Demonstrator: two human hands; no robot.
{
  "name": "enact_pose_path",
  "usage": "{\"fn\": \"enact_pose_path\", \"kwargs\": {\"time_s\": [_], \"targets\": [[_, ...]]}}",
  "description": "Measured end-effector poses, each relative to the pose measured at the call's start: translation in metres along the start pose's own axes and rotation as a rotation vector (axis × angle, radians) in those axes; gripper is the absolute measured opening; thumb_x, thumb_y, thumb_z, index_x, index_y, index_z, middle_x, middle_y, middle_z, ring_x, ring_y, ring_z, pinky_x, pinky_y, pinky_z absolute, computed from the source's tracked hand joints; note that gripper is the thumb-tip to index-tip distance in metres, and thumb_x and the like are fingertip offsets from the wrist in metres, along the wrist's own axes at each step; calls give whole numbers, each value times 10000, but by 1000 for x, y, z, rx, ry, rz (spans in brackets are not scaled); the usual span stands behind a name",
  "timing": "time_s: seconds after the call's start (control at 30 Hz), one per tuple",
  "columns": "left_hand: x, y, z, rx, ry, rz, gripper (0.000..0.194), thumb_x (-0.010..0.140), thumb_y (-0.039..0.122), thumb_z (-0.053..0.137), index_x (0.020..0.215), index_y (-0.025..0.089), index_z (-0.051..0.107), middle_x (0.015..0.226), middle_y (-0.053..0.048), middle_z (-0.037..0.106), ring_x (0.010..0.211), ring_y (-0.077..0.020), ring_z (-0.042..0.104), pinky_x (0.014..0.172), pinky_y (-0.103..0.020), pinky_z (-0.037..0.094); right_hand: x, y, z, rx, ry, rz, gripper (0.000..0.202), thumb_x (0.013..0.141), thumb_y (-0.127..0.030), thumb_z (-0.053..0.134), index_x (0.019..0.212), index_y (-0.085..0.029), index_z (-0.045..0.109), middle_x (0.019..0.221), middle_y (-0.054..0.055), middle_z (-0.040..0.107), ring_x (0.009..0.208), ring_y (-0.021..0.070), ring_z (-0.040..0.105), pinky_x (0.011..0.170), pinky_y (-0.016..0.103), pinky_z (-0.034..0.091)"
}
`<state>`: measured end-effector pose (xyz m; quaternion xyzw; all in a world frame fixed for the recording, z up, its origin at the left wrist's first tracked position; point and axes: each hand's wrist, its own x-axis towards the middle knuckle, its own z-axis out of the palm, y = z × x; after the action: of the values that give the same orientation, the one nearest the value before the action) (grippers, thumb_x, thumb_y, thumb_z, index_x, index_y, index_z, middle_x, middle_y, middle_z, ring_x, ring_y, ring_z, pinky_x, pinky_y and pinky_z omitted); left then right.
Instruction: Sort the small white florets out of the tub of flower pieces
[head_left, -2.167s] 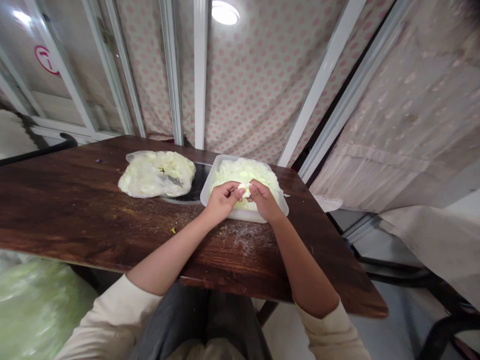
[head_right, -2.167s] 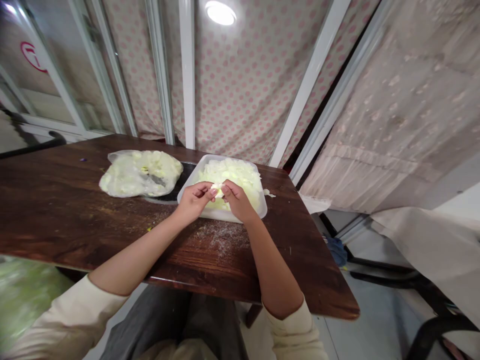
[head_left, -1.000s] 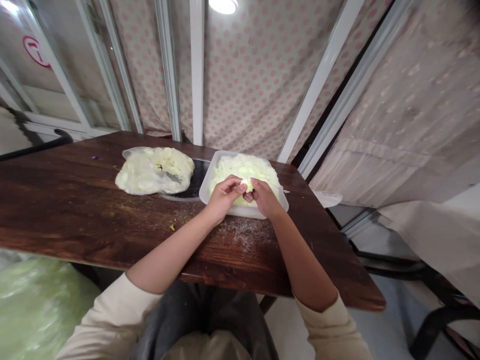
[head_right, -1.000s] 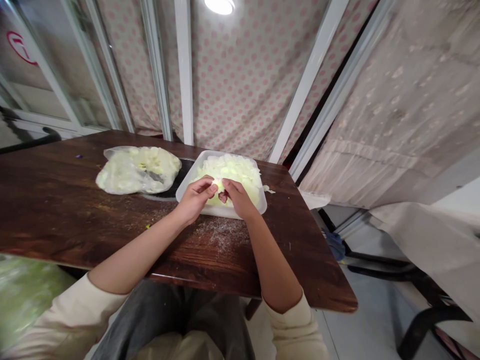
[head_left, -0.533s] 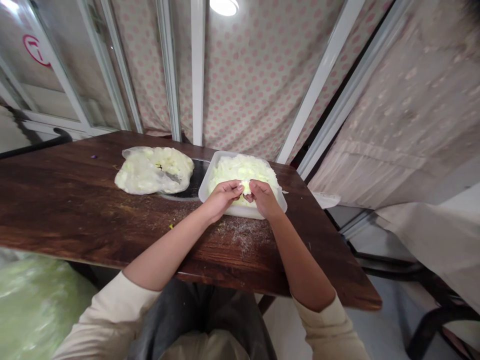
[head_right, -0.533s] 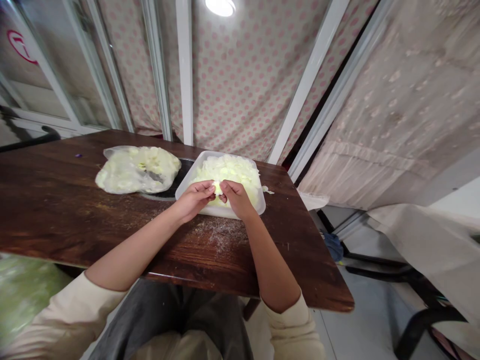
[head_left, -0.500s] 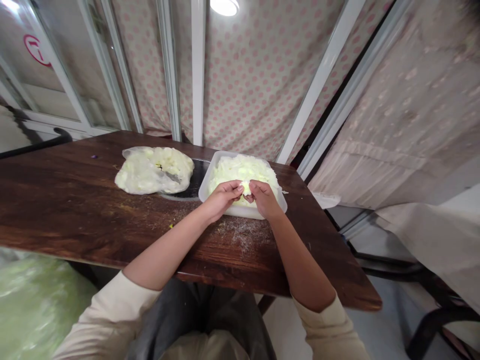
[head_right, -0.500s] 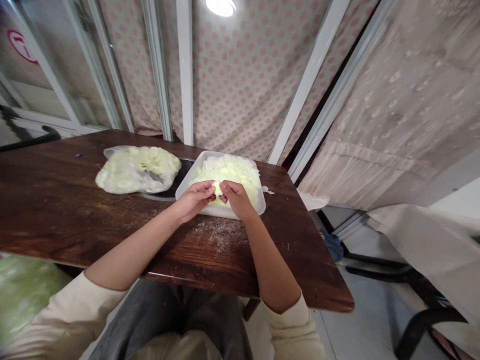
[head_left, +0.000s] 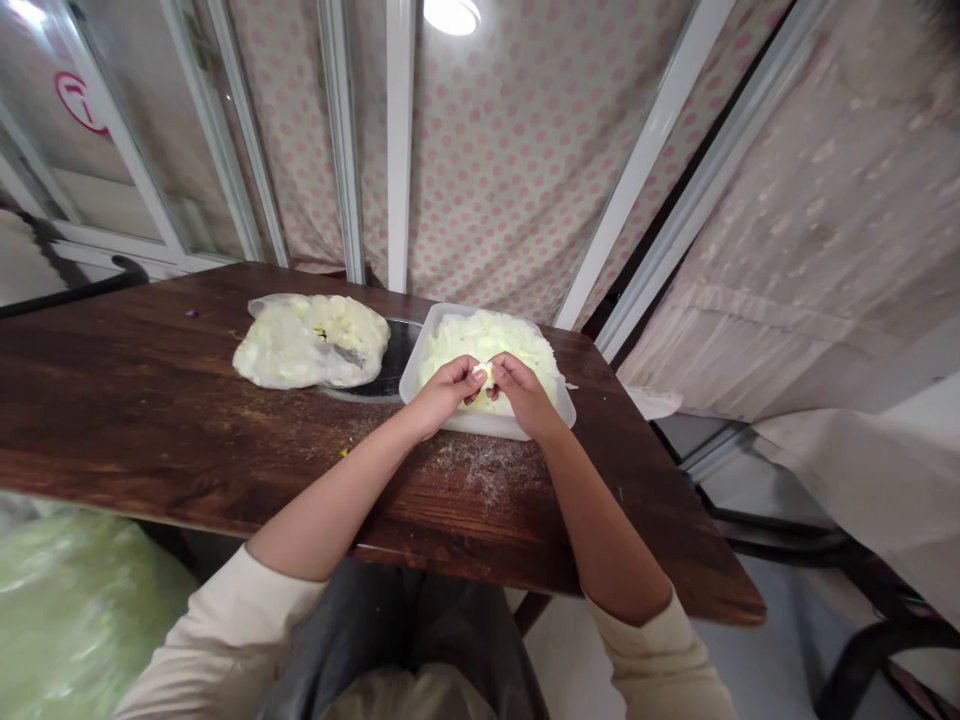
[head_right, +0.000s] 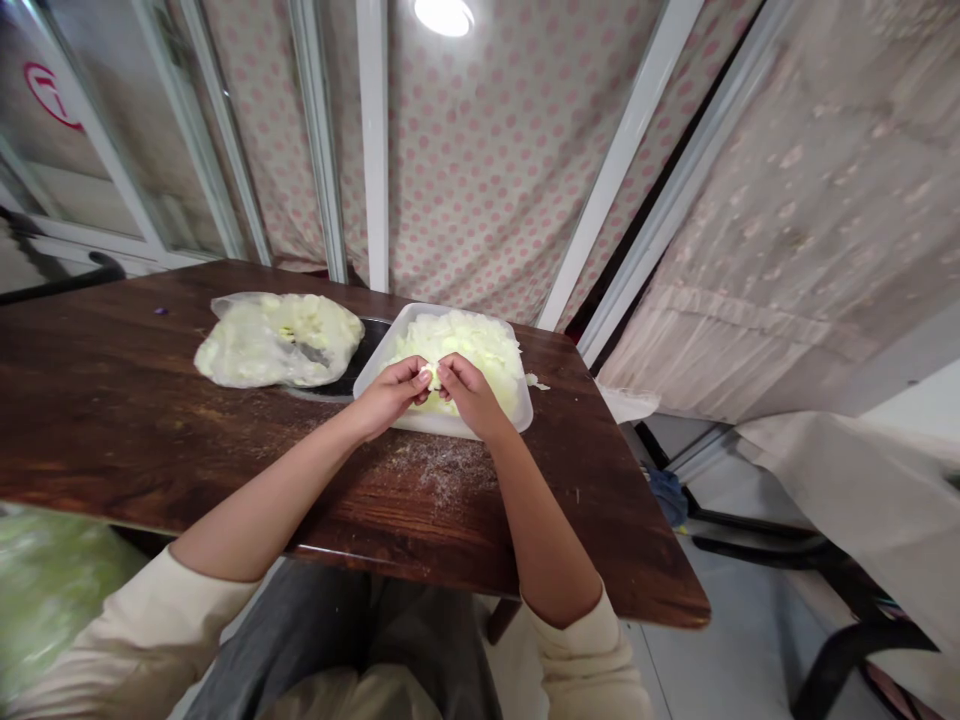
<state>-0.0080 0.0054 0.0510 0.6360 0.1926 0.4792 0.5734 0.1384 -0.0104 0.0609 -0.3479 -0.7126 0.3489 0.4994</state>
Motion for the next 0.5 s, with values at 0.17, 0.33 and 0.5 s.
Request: {"fn": "enact_pose_path", "kwargs": {"time_s": [0.17,0.33,0.5], "targets": [[-1,-2,-2,118,-53,25,327,817,482,476,733,168,444,640,1,531,545,-91,353,553,-240,274,-2,2,3,22,-112,36,360,835,-547,405,727,-203,411,617,-40,451,608,93,445,640,250,380],[-1,1,-3,49,-53,-13,377,775,492,536,654,176,368,544,57,325,485,-71,269,499,-238,193,-2,4,8,97,-69,64,382,815,-565,426,693,-217,328,612,-61,280,513,68,364,507,229,315],[0,1,-1,-14,-55,-23,388,770,467,559,639,178,336,568,60,259,475,-59,237,483,-234,165,-1,3,9,127,-36,60,389,814,-550,440,657,-215,320,621,-58,231,474,55,296,457,232,264]]}}
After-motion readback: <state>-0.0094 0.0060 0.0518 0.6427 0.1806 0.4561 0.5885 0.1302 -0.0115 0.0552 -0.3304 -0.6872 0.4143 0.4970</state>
